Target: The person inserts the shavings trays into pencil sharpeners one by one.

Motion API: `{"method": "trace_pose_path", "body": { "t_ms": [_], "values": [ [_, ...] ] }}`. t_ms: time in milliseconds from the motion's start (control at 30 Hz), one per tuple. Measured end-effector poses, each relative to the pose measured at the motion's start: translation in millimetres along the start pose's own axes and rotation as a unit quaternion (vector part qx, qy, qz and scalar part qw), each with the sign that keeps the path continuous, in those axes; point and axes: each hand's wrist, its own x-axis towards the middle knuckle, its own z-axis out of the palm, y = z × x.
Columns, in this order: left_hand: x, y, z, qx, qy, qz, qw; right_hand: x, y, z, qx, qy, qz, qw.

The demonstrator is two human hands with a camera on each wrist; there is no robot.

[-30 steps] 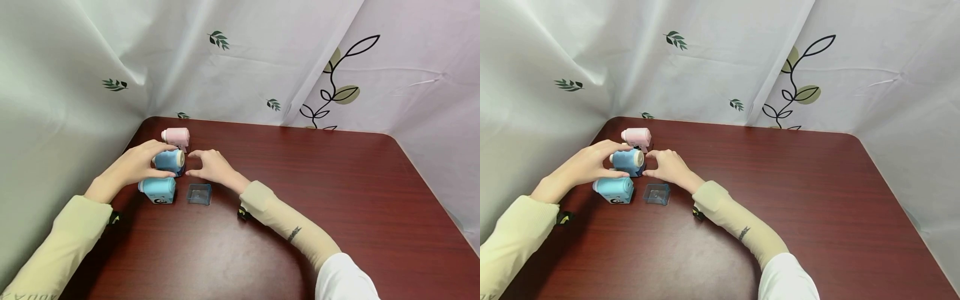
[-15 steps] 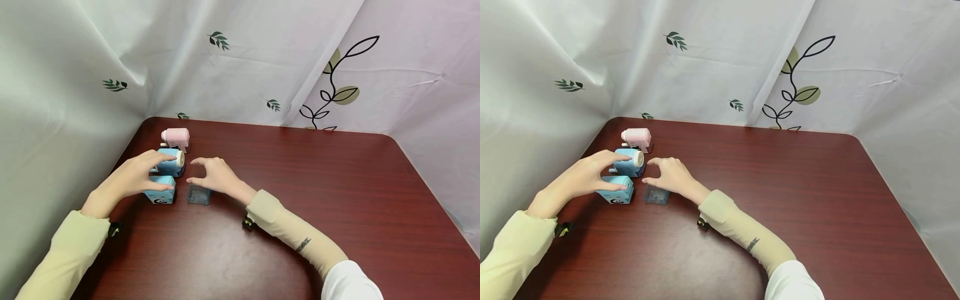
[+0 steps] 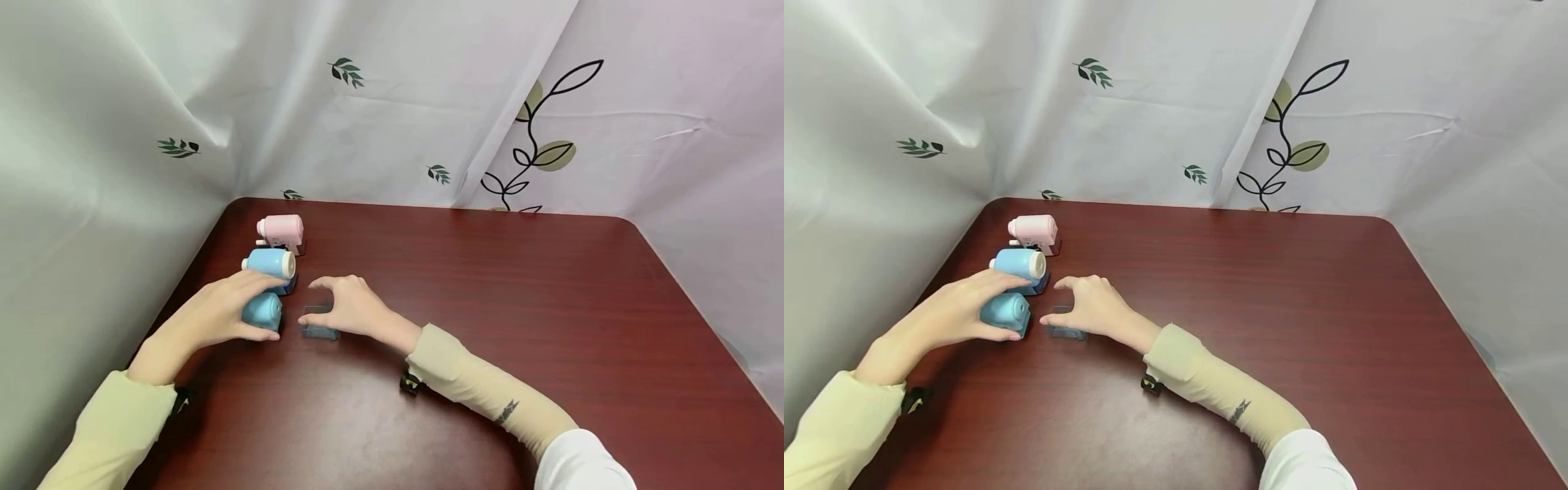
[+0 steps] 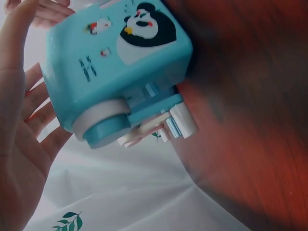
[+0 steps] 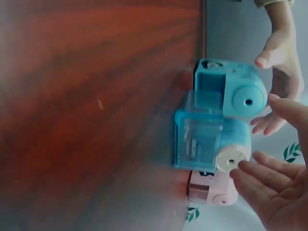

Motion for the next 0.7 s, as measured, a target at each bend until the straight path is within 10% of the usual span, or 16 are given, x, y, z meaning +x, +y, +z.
{"method": "trace_pose_path", "body": {
  "t_ms": [700],
  "values": [
    [-21.7, -2.7, 10.1, 0.003, -0.023, -0.054, 0.9983, -17.7, 13.0, 13.6, -0.067, -0.064, 0.034, 0.995]
  ]
}}
